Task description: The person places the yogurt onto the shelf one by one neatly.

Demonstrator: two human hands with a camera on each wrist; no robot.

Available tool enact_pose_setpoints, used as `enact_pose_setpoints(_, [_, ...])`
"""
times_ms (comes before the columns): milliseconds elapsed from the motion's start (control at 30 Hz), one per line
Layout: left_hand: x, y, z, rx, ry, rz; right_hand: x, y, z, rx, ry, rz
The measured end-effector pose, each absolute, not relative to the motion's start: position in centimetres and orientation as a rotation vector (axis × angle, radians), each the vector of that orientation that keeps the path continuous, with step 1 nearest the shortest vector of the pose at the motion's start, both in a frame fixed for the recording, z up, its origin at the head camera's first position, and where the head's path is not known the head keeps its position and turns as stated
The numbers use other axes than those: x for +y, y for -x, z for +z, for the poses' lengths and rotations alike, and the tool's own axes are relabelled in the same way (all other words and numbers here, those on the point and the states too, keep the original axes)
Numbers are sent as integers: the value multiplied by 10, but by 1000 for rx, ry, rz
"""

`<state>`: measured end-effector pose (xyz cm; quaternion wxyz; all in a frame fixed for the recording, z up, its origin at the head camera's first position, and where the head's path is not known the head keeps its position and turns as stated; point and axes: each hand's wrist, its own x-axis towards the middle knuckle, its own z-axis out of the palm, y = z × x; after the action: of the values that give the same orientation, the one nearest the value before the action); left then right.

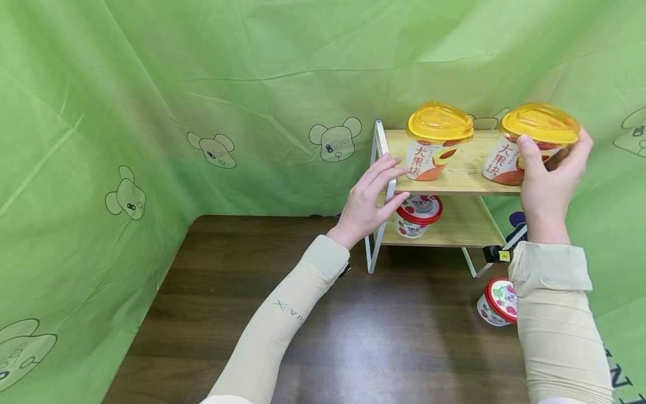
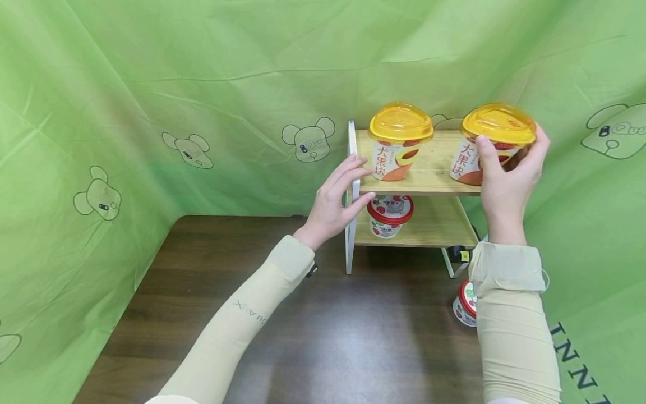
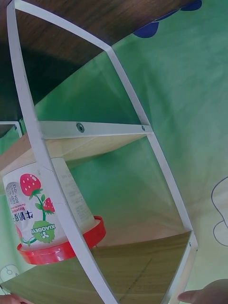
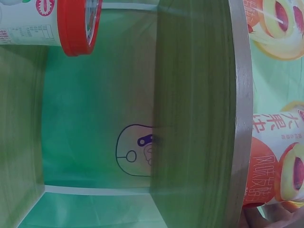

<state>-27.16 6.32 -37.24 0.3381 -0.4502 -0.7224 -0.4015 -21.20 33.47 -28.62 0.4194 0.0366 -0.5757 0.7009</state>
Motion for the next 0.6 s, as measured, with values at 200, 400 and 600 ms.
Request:
enact_pose_setpoints(200, [63,271,-372,-1881,1173,-1046,339,215,-290,-1484,-92,1736])
enact_pose_setpoints(400, [63,271,-372,-1882,1172,-1045,345,221,-295,-1468,-123,1724])
enact_pose_setpoints(600, [64,272,-373,-1879,1172,-1044,338,215,-291,-1477,-124,1710])
